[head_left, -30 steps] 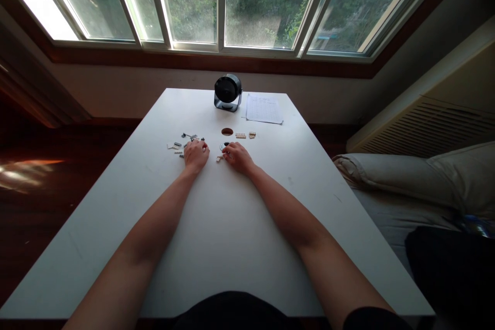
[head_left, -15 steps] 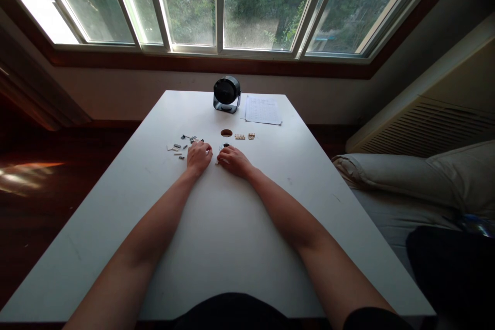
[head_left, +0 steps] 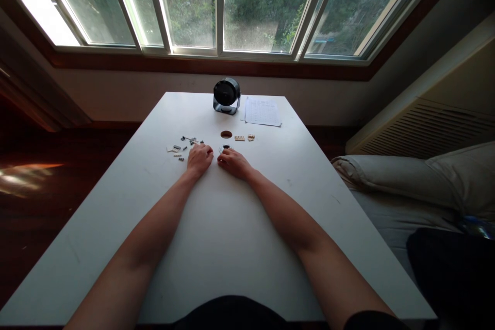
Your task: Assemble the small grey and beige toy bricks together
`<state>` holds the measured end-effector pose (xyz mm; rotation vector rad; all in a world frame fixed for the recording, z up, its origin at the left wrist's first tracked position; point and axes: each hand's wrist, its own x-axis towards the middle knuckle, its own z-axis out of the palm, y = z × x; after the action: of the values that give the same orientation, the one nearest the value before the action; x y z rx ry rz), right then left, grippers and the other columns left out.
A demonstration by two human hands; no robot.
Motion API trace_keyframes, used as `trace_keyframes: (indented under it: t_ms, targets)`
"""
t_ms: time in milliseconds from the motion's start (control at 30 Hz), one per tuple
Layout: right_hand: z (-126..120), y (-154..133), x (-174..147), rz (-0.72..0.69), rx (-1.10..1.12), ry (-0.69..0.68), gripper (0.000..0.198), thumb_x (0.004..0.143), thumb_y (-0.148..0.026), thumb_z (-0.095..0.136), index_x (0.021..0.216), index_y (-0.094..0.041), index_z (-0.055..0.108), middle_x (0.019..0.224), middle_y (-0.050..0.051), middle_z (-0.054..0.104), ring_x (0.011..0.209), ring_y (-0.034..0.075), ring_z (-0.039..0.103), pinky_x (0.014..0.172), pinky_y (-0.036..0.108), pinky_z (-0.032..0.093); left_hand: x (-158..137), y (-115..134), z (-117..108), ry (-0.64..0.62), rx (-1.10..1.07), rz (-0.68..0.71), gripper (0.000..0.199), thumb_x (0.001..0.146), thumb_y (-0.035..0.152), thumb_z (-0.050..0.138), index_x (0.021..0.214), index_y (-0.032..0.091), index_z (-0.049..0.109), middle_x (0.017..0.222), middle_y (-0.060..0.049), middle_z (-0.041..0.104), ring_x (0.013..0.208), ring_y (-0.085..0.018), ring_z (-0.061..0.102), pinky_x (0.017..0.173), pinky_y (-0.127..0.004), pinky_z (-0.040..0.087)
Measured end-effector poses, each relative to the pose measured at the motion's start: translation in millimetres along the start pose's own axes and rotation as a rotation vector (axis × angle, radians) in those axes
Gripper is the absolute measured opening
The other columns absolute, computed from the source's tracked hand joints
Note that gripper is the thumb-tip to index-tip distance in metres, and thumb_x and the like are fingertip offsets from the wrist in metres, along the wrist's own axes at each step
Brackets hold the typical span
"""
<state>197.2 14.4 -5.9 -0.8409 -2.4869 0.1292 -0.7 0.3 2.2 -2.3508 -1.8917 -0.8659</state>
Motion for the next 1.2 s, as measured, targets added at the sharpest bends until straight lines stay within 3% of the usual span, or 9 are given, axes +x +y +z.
trace_keyframes:
  t_ms: [200,433,767,1200]
  targets:
    - [2.5,5.4,-1.0,0.068,0.109,0.057,0.005,0.091,-0.024,0.062,0.092,-0.021,0.065,0.095,0.005,0.061,0.092,0.018,0.052,0.081,0.030,0.042,-1.1,1.7,-0.4,-0.016,-0.003,0.029,0.019,0.091,0.029,0.052,0.088,0.021,0.069,0.096,-0.011,0.066,0.097,-0.028,0.054,0.089,-0.042,0.040]
    - [-1.7,5.1,-0.6,0.247,0.315,0.221,0.009,0.089,-0.025,0.062,0.097,-0.022,0.061,0.082,0.000,0.061,0.075,0.014,0.053,0.073,0.026,0.041,0.6,3.1,0.8,-0.012,-0.078,0.046,0.019,0.091,0.030,0.051,0.087,0.022,0.068,0.093,-0.008,0.067,0.094,-0.025,0.056,0.089,-0.039,0.042]
    - [-7.2,-3.7,2.4,0.210,0.354,0.242,0.006,0.090,-0.026,0.058,0.088,-0.021,0.059,0.082,0.000,0.060,0.076,0.014,0.052,0.072,0.026,0.042,1.3,16.7,-1.9,-0.068,-0.414,-0.053,0.022,0.090,0.035,0.051,0.093,0.021,0.068,0.090,-0.004,0.071,0.084,-0.019,0.061,0.075,-0.030,0.047]
    - [-5.5,-0.7,2.4,0.216,0.319,0.225,0.005,0.089,-0.022,0.060,0.087,-0.020,0.056,0.087,0.002,0.059,0.082,0.015,0.051,0.074,0.027,0.043,1.6,15.0,-2.7,-0.174,-0.474,-0.020,0.028,0.090,0.037,0.050,0.094,0.021,0.072,0.093,-0.003,0.074,0.084,-0.018,0.064,0.077,-0.028,0.048]
